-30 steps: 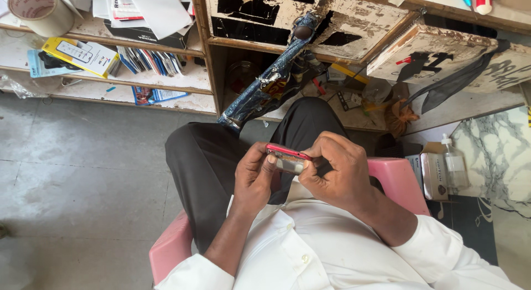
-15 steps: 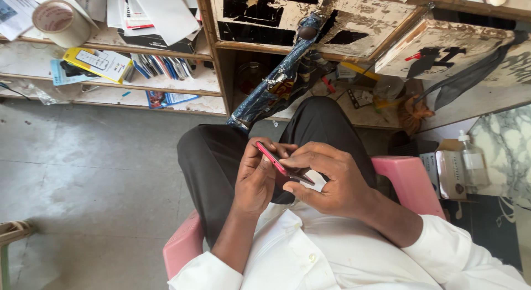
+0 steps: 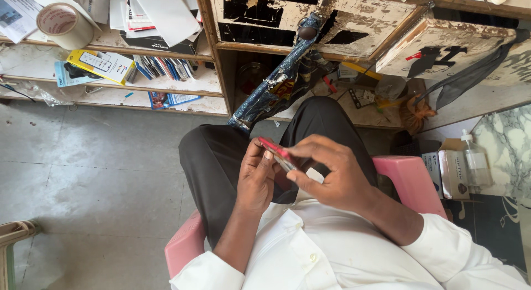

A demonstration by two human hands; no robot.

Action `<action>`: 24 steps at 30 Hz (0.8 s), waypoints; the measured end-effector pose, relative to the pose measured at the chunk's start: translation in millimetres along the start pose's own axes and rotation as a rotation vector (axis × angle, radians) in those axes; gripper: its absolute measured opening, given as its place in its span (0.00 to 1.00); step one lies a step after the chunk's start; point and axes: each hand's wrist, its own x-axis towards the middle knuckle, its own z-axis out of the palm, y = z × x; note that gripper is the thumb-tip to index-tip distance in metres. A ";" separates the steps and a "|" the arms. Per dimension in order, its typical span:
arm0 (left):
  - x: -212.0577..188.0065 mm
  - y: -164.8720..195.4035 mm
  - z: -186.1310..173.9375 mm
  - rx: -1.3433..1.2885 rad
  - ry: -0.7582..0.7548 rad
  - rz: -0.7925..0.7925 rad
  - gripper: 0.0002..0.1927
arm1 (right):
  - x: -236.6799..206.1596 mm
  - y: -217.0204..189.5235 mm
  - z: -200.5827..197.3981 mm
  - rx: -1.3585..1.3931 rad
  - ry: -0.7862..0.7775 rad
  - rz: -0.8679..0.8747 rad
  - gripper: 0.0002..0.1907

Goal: The person sits and manipulates a disassembled mobile phone, repeatedly connecting and disconnecting a red battery cable to the motherboard. The person also briefly handles a small black battery pack and a screwdriver while working on the phone.

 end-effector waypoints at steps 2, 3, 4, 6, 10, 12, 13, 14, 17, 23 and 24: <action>1.1 -3.4 -3.4 0.039 0.063 -0.008 0.07 | 0.6 2.5 -1.3 0.018 0.016 0.051 0.17; 1.8 -4.8 -4.4 0.059 0.095 -0.013 0.07 | 0.8 4.3 -2.1 0.020 0.024 0.066 0.17; 1.9 -4.8 -5.6 0.068 0.102 -0.014 0.07 | 0.9 5.5 -1.4 0.022 0.032 0.082 0.17; 2.4 -4.8 -6.5 0.085 0.115 -0.016 0.08 | 1.0 8.6 1.1 0.086 0.042 0.154 0.18; 2.3 -3.7 -5.6 0.141 0.172 -0.030 0.08 | 0.8 14.1 4.6 0.118 0.062 0.221 0.19; 1.9 -4.3 -4.4 0.173 0.179 -0.029 0.08 | 0.8 16.6 5.2 0.094 0.053 0.234 0.16; 1.9 -4.6 -3.7 0.179 0.173 -0.030 0.08 | 0.9 17.9 5.5 0.081 0.049 0.240 0.15; 1.4 -4.9 -3.1 0.185 0.169 -0.031 0.08 | 0.5 19.0 5.9 0.088 0.053 0.250 0.14; 1.0 -5.7 -1.4 0.200 0.170 -0.049 0.08 | -0.1 22.6 7.2 0.096 0.068 0.262 0.12; 1.1 -5.5 1.4 0.228 0.171 -0.049 0.08 | -1.3 30.8 8.9 0.090 0.102 0.271 0.10; 0.9 -5.4 1.7 0.230 0.173 -0.054 0.08 | -1.4 31.8 10.6 0.104 0.109 0.281 0.10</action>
